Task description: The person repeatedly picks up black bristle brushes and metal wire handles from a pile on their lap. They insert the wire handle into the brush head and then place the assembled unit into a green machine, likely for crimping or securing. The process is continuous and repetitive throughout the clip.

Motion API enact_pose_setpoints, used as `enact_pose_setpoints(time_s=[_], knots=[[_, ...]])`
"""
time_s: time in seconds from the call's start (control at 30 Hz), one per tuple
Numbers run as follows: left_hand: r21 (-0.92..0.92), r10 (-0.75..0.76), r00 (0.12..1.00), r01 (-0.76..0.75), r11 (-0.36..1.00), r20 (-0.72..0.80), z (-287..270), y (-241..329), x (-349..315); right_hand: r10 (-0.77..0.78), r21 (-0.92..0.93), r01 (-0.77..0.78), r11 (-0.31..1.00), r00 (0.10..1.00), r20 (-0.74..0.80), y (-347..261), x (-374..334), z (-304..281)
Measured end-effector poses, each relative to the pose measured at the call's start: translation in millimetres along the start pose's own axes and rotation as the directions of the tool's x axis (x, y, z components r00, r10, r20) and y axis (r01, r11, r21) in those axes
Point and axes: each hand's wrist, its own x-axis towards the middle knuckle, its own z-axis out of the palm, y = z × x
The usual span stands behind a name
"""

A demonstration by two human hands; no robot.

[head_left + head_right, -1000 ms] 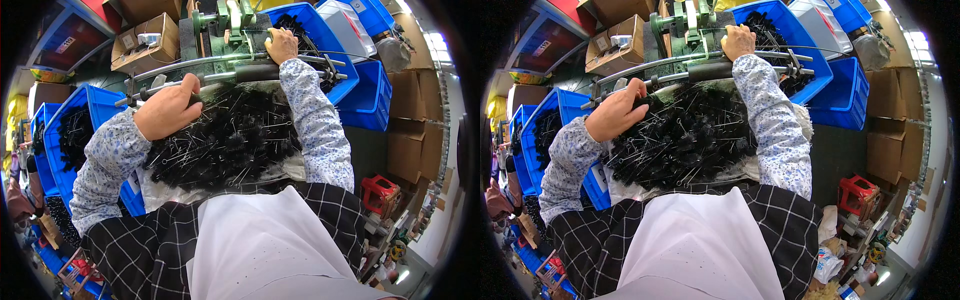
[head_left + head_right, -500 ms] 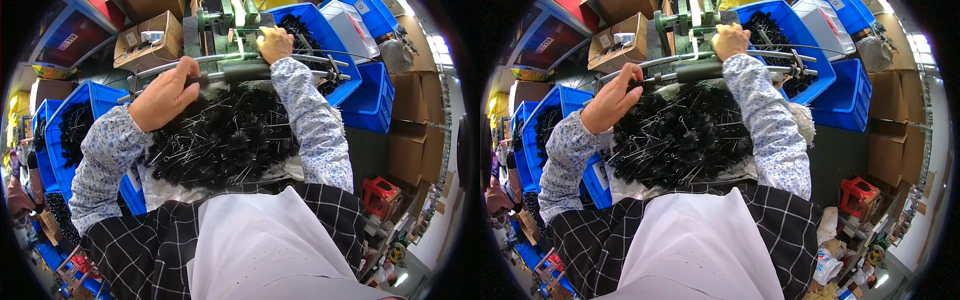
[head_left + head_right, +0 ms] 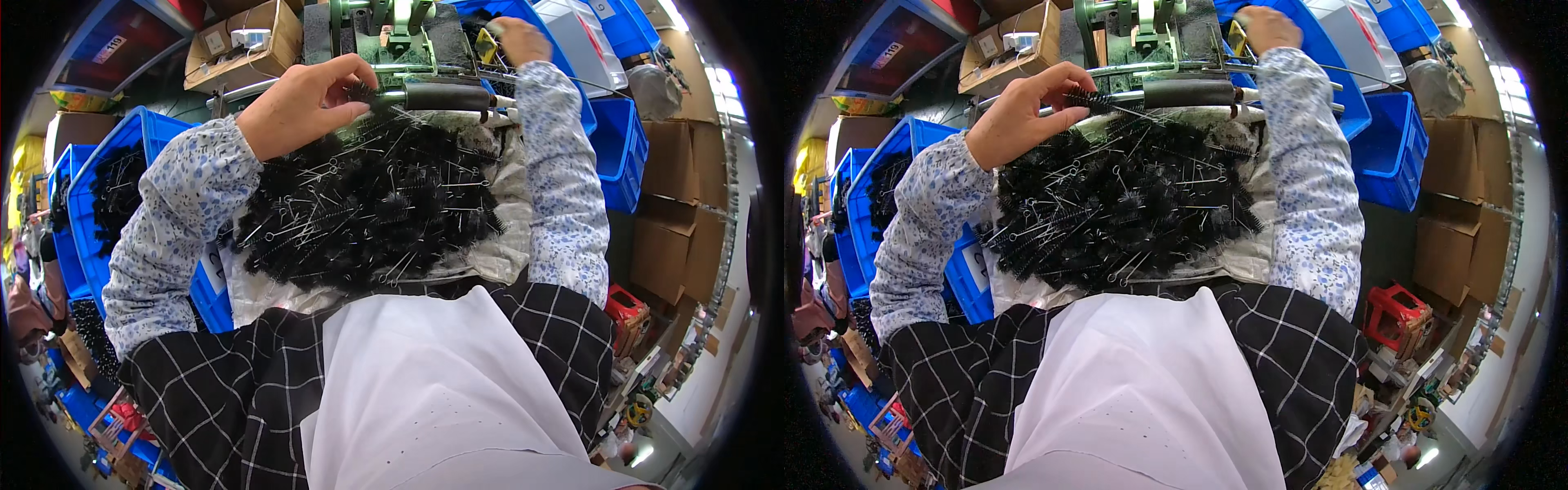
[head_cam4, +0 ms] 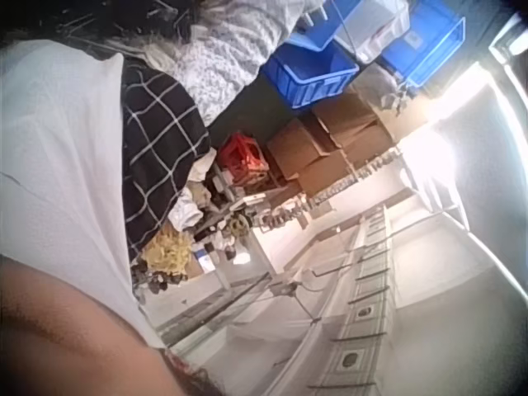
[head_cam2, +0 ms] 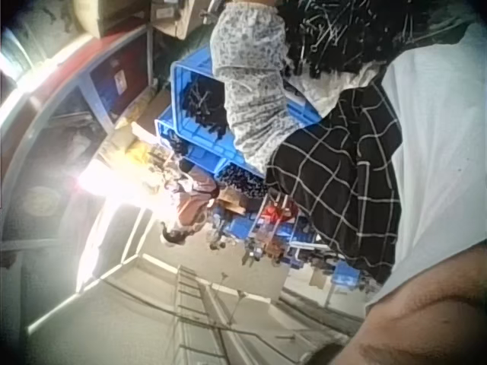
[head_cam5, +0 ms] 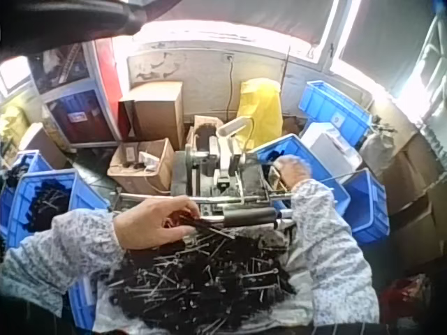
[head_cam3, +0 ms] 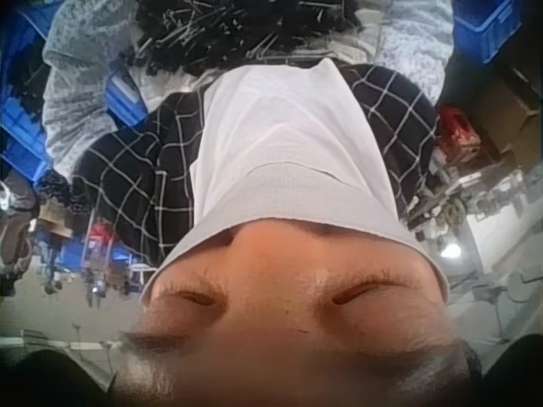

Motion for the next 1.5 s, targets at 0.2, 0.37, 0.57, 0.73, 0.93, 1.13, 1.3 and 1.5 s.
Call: enact_pose_setpoints(time_s=[0.2, 0.37, 0.57, 0.73, 0.93, 1.13, 1.3, 1.5], knots=[[-0.025, -0.004, 0.996, 0.002, 1.0, -0.093, 27, 1, 29, -0.345, 0.534, 0.323, 0.781, 0.937, -0.062, -53, -59, -41], [-0.028, 0.111, 0.961, -0.122, 0.992, -0.254, 40, -11, 45, -0.49, 0.954, -0.182, 0.239, 0.825, 0.28, -108, -103, -46], [0.151, -0.012, 0.98, -0.019, 0.988, 0.199, 47, -15, 25, -0.111, 0.285, 0.158, 0.945, 0.978, -0.175, -73, -55, -4], [0.279, -0.006, 0.83, -0.181, 0.943, 0.557, 74, -23, 15, -0.087, 0.169, 0.124, 0.978, 0.974, -0.211, -69, -30, 33], [0.313, -0.094, 0.812, -0.112, 0.943, 0.575, 80, -22, 16, -0.096, 0.238, 0.146, 0.96, 0.973, -0.208, -70, -26, 40], [0.207, -0.019, 0.78, -0.142, 0.968, 0.626, 82, -35, 18, -0.171, 0.15, 0.2, 0.968, 0.968, -0.184, -73, -15, 44], [0.147, 0.06, 0.806, -0.18, 0.973, 0.589, 62, -19, 11, -0.217, -0.036, 0.214, 0.976, 0.96, -0.176, -65, -27, 26], [-0.042, 0.079, 0.956, -0.07, 0.997, 0.282, 26, -8, 0, -0.102, 0.152, 0.145, 0.978, 0.96, -0.263, -46, -30, 59]])
